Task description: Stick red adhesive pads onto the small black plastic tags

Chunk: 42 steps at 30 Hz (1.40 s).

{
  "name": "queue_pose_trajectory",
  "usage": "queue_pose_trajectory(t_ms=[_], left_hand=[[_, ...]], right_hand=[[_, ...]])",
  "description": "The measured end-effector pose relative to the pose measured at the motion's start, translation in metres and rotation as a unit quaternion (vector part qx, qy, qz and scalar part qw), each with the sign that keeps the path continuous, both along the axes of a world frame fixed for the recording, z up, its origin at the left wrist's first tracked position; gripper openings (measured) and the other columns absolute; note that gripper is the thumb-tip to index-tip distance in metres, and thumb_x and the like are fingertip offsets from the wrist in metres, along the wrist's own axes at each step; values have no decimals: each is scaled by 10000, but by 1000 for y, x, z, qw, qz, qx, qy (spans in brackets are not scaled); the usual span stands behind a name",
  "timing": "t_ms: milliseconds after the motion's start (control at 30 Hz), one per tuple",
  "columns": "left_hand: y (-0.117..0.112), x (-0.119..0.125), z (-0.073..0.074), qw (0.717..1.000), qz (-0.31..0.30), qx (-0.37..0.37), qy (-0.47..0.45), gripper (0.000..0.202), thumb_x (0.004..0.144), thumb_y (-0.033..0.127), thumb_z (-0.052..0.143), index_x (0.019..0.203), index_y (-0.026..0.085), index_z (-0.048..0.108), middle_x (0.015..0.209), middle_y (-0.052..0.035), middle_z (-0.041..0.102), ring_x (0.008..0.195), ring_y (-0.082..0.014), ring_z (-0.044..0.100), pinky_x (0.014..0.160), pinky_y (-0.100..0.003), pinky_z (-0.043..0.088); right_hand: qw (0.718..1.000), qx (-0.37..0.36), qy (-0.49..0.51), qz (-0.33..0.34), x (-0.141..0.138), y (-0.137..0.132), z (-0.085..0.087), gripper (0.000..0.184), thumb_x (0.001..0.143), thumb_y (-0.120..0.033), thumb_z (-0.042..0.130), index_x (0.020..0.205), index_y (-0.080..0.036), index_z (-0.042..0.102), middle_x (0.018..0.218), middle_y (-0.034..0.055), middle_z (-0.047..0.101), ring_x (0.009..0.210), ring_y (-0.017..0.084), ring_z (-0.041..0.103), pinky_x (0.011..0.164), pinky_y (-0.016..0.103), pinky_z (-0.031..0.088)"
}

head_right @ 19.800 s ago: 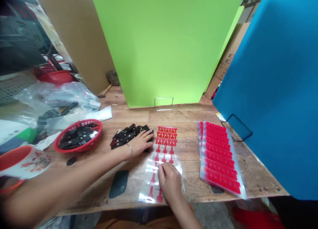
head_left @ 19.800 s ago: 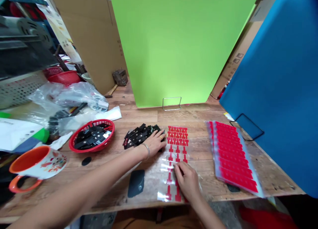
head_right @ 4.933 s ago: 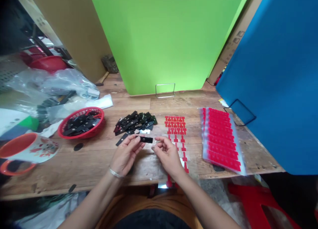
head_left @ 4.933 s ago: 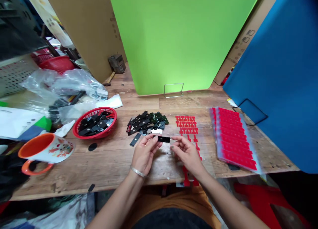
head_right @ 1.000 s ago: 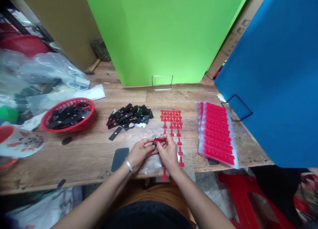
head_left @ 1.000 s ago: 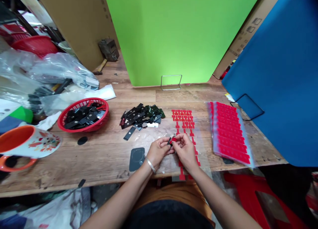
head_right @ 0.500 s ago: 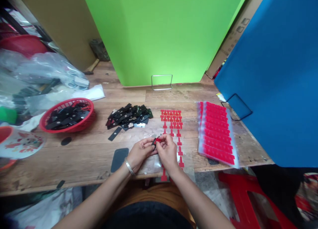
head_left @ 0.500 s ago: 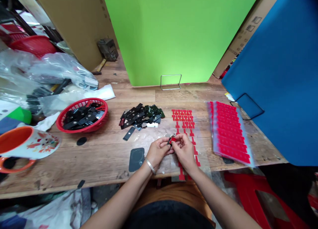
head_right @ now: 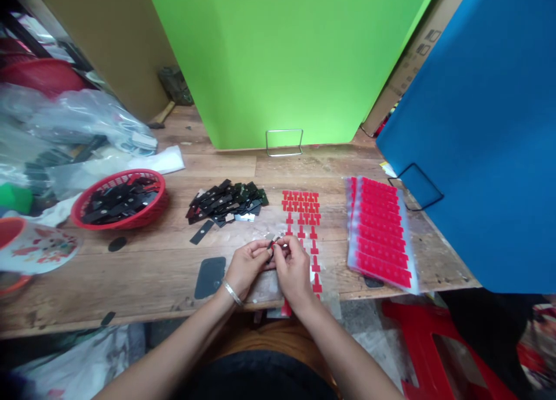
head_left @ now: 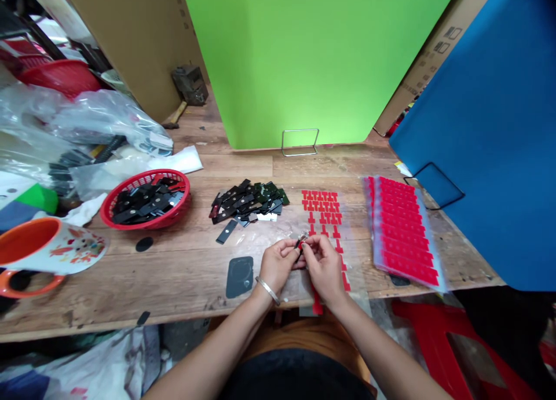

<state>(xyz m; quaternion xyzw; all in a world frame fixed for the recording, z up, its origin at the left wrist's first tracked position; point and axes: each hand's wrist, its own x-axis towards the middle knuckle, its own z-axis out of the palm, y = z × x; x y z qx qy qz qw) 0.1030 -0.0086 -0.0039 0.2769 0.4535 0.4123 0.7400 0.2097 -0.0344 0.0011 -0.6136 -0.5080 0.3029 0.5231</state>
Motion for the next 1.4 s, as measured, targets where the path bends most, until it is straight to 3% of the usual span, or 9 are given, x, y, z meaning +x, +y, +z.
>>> queue_pose_trajectory(t_ms=[133, 333, 1000, 1300, 1400], left_hand=[[0, -2, 3, 1000, -22, -5, 10, 252, 663, 201, 682, 872, 96, 588, 718, -65, 687, 617, -139, 652, 632, -244, 539], [0, -2, 5, 1000, -26, -8, 14, 250, 670, 181, 678, 884, 89, 586, 715, -76, 688, 612, -138, 651, 612, -235, 538], [1, -3, 4, 999, -35, -8, 21, 248, 648, 181, 693, 857, 88, 597, 682, -73, 681, 589, -145, 645, 592, -248, 537], [1, -5, 2, 999, -38, -7, 10, 290, 623, 209, 716, 865, 93, 606, 687, -68, 682, 584, -144, 642, 611, -262, 536], [0, -6, 2, 999, -40, 0, 8, 284, 637, 220, 705, 869, 93, 603, 714, -76, 685, 592, -144, 645, 614, -258, 534]], right_hand=[[999, 19, -48, -16, 7, 8, -3, 29, 774, -200, 530, 770, -198, 559, 919, 56, 522, 819, 172, 517, 686, 283, 443], [999, 3, -35, -3, 11, 15, -9, 20, 762, -207, 538, 751, -199, 552, 827, 24, 520, 694, 147, 511, 610, 266, 434], [999, -32, -24, 1, 12, 17, -13, 73, 764, -257, 542, 733, -191, 536, 706, 2, 542, 609, 133, 491, 578, 248, 421], [998, -50, 45, 6, 6, 14, -9, 95, 766, -277, 535, 815, -197, 520, 690, -4, 574, 588, 130, 540, 540, 234, 443], [992, -49, 113, 2, 5, 16, -7, 302, 735, -262, 574, 1006, -212, 447, 668, -33, 576, 556, 125, 555, 518, 224, 447]])
